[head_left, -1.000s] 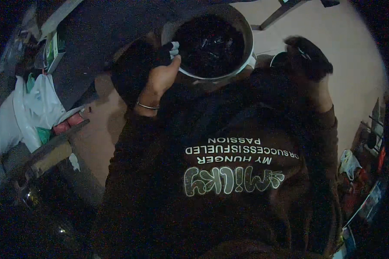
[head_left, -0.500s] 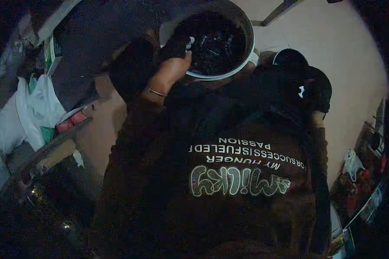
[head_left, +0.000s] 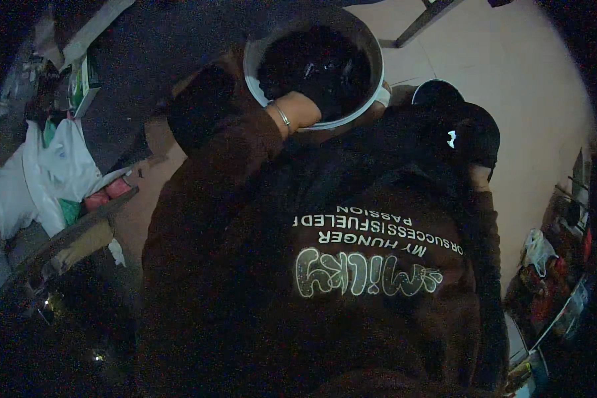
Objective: Assembling a mechanical component by fitting a fabric cover over a circular base.
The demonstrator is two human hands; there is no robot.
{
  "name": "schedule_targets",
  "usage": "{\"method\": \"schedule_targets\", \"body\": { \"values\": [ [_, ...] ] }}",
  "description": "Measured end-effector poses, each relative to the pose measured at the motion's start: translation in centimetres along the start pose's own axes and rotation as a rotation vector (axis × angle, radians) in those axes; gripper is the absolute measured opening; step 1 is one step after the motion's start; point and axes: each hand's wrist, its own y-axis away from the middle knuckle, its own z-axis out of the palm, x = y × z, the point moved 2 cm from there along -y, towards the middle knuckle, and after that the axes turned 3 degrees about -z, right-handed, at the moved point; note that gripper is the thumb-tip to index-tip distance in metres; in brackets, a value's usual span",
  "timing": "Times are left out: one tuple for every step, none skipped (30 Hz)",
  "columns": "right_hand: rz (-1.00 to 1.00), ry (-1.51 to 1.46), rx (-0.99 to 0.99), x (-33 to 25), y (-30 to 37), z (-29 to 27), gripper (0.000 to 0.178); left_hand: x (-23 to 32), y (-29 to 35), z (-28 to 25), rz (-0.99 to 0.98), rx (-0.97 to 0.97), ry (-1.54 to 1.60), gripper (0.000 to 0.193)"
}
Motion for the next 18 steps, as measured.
{"method": "schedule_targets", "body": {
  "values": [
    [-0.026, -0.027, 0.024, -0.3, -0.1, -0.3, 0.019, -0.3, -0.5, 0.6, -0.008, 0.010, -0.008, 0.018],
    [-0.042, -0.051, 0.044, -0.4, 0.0, -0.6, 0.019, -0.2, -1.1, 0.6, -0.032, -0.091, -0.059, 0.019],
    [-0.061, -0.076, 0.066, -0.5, 0.1, -0.9, 0.019, -0.3, -1.4, 0.7, -0.060, -0.192, -0.109, 0.019],
    [-0.083, -0.100, 0.089, -0.6, 0.2, -1.1, 0.019, -0.4, -1.3, 0.7, -0.066, -0.182, -0.119, 0.019],
    [-0.076, -0.096, 0.104, -0.1, 0.4, -0.8, 0.019, -0.1, -0.7, -0.3, -0.095, -0.128, -0.026, 0.019],
    [-0.028, -0.139, 0.140, 0.6, 0.6, 0.0, 0.019, -0.1, -0.2, -1.1, -0.126, -0.074, 0.067, 0.020],
    [0.010, -0.180, 0.183, 1.0, 0.4, 0.3, 0.019, -0.4, 0.5, -1.0, -0.104, 0.007, 0.173, 0.025],
    [0.003, -0.175, 0.206, 1.1, 0.2, 0.1, 0.019, -0.6, 0.7, -1.1, -0.115, 0.024, 0.159, 0.025],
    [0.055, -0.254, 0.139, 1.2, 0.0, 0.0, 0.020, -0.6, 0.9, -1.0, -0.194, -0.038, 0.246, 0.032],
    [0.095, -0.336, 0.072, 1.4, -0.5, 0.6, 0.021, -0.6, 1.1, -1.1, -0.283, -0.097, 0.339, 0.038],
    [0.080, -0.329, 0.102, 2.5, -0.1, 2.6, 0.021, -0.9, 0.7, -0.3, -0.364, -0.019, 0.396, 0.050],
    [-0.045, -0.416, 0.240, 4.3, 0.8, 6.0, 0.023, -1.5, 0.1, 0.8, -0.376, 0.008, 0.383, 0.050],
    [-0.172, -0.499, 0.372, 5.0, 1.2, 7.2, 0.025, -2.4, -0.5, 1.9, -0.430, 0.081, 0.512, 0.054],
    [-0.199, -0.496, 0.397, 4.1, 0.5, 6.3, 0.025, -3.2, -0.5, 2.1, -0.493, 0.161, 0.644, 0.059],
    [-0.207, -0.495, 0.290, 2.3, -0.2, 5.4, 0.026, -2.7, 0.5, 0.1, -0.690, 0.097, 0.767, 0.058],
    [-0.203, -0.478, 0.184, 0.2, -0.7, 3.8, 0.028, -2.0, 1.4, -1.5, -0.689, 0.121, 0.759, 0.058],
    [-0.350, -0.473, 0.206, -2.2, -1.7, 0.8, 0.028, -1.4, 2.5, -2.5, -0.739, 0.278, 1.087, 0.055],
    [-0.497, -0.457, 0.227, -4.7, -2.6, -2.1, 0.028, -1.3, 3.3, -3.2, -0.760, 0.448, 1.417, 0.052]
  ]
}}
